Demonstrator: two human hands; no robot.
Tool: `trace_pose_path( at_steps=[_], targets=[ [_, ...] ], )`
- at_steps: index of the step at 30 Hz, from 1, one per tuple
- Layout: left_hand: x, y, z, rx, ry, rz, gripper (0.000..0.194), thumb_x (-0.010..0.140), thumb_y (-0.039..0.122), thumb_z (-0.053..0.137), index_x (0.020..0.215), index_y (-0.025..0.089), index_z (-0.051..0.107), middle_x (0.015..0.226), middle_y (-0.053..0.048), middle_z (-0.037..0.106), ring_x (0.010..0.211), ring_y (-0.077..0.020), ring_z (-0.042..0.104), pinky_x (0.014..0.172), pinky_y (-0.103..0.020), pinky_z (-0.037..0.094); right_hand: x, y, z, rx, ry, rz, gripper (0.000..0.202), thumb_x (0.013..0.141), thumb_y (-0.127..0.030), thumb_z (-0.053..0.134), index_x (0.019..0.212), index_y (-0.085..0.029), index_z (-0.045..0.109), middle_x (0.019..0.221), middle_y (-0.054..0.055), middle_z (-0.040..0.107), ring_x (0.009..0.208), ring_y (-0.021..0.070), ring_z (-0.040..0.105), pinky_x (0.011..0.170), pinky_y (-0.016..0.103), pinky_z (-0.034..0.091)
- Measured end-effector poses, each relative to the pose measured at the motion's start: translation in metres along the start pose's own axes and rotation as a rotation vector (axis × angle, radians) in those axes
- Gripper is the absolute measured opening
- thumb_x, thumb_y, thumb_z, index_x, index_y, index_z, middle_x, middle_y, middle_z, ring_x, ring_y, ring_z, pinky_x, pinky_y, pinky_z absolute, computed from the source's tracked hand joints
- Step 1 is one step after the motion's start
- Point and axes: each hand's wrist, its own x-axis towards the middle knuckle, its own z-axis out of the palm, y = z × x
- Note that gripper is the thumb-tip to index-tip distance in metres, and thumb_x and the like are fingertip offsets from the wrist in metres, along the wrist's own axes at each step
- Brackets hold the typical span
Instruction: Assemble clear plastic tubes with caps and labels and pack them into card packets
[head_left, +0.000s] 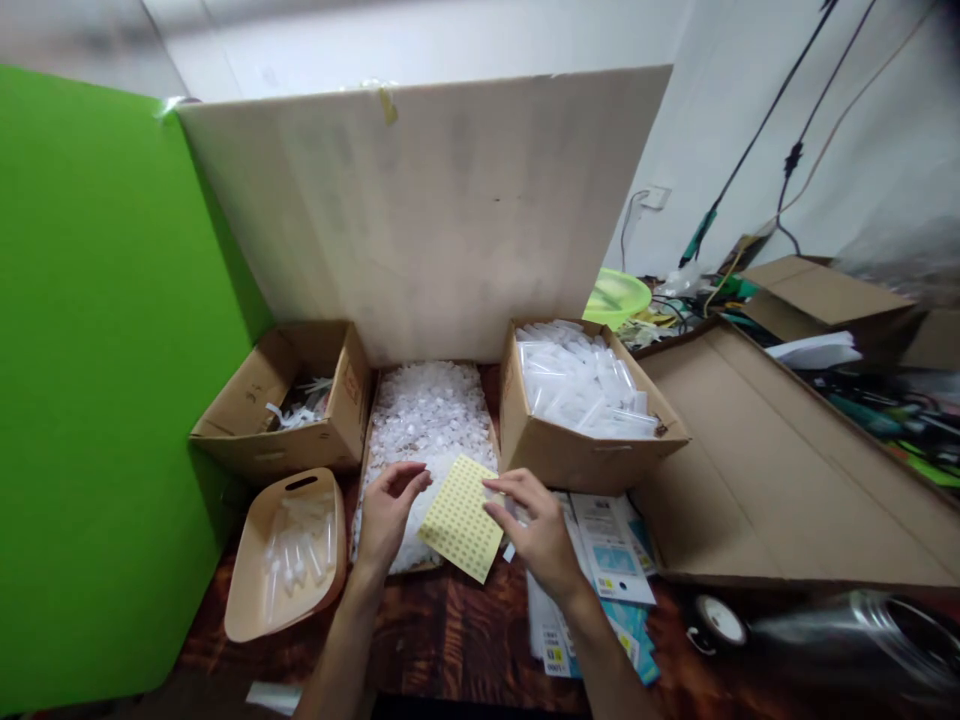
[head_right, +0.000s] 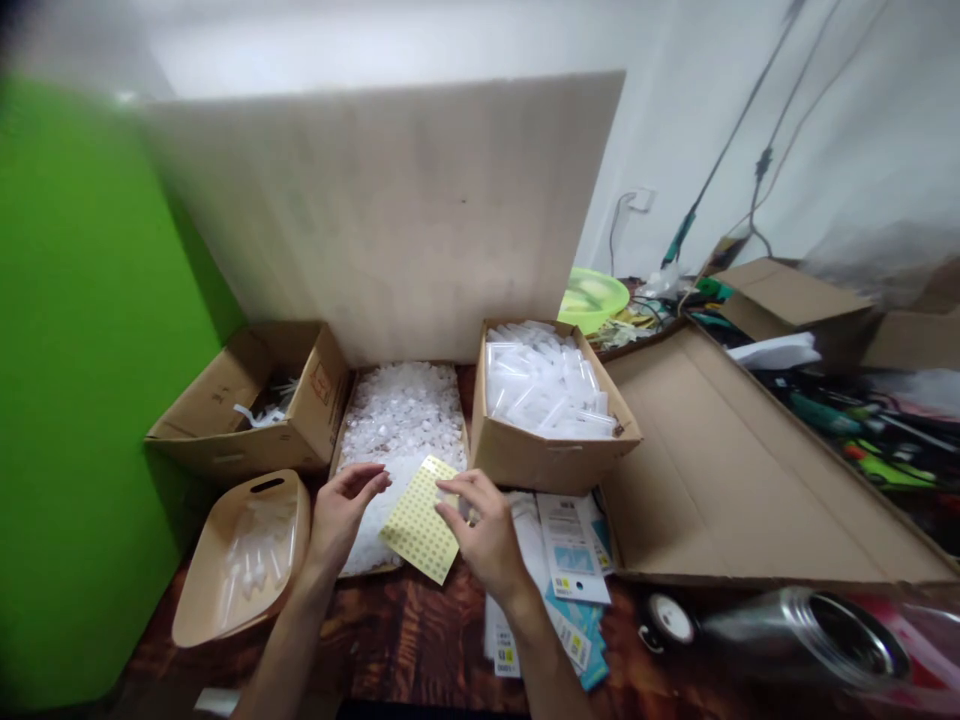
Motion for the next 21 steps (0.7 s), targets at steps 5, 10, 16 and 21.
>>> trace_pose_path(
  at_steps=[5, 10, 16, 21],
  targets=[
    [-0.032, 0.030, 0.004, -0.287, -0.010, -0.118, 0.021, 0.074, 0.031, 0.082, 0.088, 0.017, 0.074, 0.084, -0.004, 0.077, 0.081, -0.0188, 0.074, 0.078, -0.028, 0.059, -0.013, 0.010, 0.036, 0.178, -0.029, 0.124, 0.012, 0.085, -0.024, 0.074, 0.095, -0.021, 0.067, 0.091, 0.003, 0.068, 0.081, 0.0186, 0.063, 0.074, 0.030, 0.050],
    [-0.037, 0.037, 0.006, -0.271, -0.113, -0.137, 0.021, 0.074, 0.030, 0.083, 0.088, 0.017, 0.075, 0.086, -0.005, 0.078, 0.082, -0.0194, 0.074, 0.078, -0.028, 0.060, -0.018, 0.009, 0.036, 0.243, -0.032, 0.100, 0.011, 0.087, -0.025, 0.073, 0.090, -0.021, 0.064, 0.090, 0.003, 0.065, 0.084, 0.0186, 0.062, 0.073, 0.029, 0.048],
    [-0.036, 0.032, 0.016, -0.349, -0.124, -0.201, 0.024, 0.070, 0.029, 0.086, 0.086, 0.017, 0.073, 0.081, -0.003, 0.078, 0.079, -0.0173, 0.074, 0.076, -0.025, 0.058, -0.023, 0.007, 0.029, 0.240, 0.011, -0.015, 0.015, 0.087, -0.019, 0.073, 0.083, -0.021, 0.058, 0.086, 0.003, 0.062, 0.080, 0.0176, 0.062, 0.070, 0.029, 0.048],
    [-0.034, 0.029, 0.025, -0.375, -0.171, -0.247, 0.026, 0.070, 0.032, 0.087, 0.084, 0.017, 0.071, 0.079, -0.002, 0.076, 0.077, -0.0158, 0.073, 0.073, -0.023, 0.056, -0.027, 0.007, 0.032, 0.215, 0.117, -0.018, 0.016, 0.088, -0.015, 0.070, 0.083, -0.022, 0.057, 0.083, 0.002, 0.060, 0.076, 0.0173, 0.061, 0.068, 0.029, 0.049]
  ],
)
